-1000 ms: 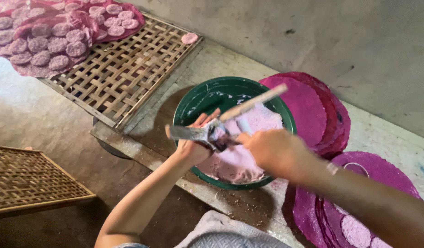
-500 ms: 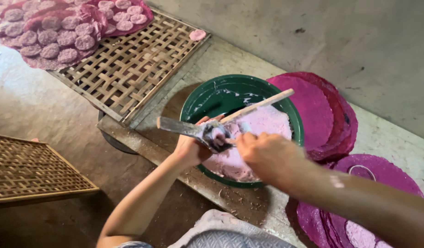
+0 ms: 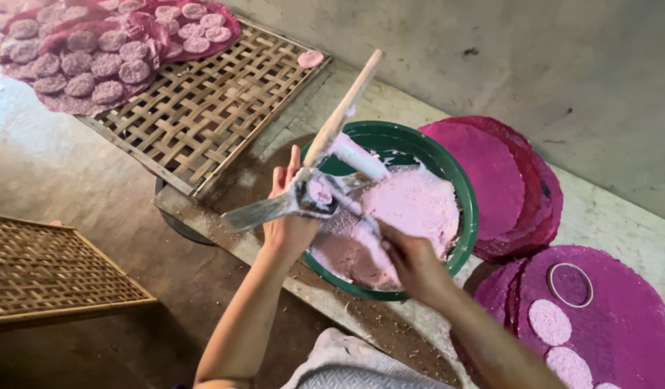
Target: The person uses a specialized hand press tool to create circular dough discs on large pink mats, dipping the tool into a bowl of pink mixture between presses.
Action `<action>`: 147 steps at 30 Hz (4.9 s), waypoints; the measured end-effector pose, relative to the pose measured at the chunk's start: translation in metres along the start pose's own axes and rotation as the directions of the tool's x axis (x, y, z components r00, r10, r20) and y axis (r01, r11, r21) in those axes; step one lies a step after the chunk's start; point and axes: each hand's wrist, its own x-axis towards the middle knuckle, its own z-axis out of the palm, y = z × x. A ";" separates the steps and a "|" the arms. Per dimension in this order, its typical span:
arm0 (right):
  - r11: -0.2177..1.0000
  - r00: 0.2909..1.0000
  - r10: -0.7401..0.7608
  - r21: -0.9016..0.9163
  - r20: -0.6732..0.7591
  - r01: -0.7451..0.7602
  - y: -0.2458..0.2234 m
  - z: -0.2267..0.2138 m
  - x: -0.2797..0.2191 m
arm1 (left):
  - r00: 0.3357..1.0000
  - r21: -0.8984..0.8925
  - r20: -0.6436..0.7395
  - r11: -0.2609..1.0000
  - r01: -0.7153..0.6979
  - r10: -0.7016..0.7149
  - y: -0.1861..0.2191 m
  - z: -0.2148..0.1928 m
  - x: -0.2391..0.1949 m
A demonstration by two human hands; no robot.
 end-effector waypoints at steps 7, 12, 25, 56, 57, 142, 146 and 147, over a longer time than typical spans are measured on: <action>0.975 0.951 0.172 0.093 0.255 -0.201 0.088 0.017 -0.016 | 0.983 -0.274 0.035 0.944 0.185 -0.183 -0.048 0.026 0.016; 0.938 0.973 -0.037 0.343 0.226 -0.044 0.087 -0.021 0.003 | 0.910 -0.839 0.397 0.354 0.413 -0.120 -0.010 0.045 -0.017; 0.506 0.739 -0.356 0.547 -0.573 0.667 0.101 -0.153 -0.168 | 0.643 -0.875 0.456 0.442 0.198 0.615 0.196 0.081 -0.091; 0.518 0.843 0.510 0.843 -0.172 -0.142 0.387 -0.112 -0.473 | 0.443 -0.333 0.883 0.461 0.822 -0.154 0.219 0.412 -0.157; 0.534 0.834 0.509 0.838 -0.211 -0.115 0.379 -0.113 -0.471 | 0.449 -0.342 0.874 0.419 0.841 -0.188 0.217 0.404 -0.170; 0.602 0.702 0.664 0.373 0.257 -0.706 0.273 -0.188 -0.268 | 0.813 -0.098 0.364 -0.849 0.519 0.455 0.273 0.371 -0.090; 0.612 0.683 0.675 0.306 0.280 -0.729 0.273 -0.199 -0.275 | 0.792 -0.080 0.448 -0.864 0.497 0.414 0.293 0.373 -0.108; 0.601 0.671 0.689 0.301 0.275 -0.741 0.274 -0.203 -0.276 | 0.786 -0.080 0.464 -0.864 0.498 0.410 0.298 0.375 -0.110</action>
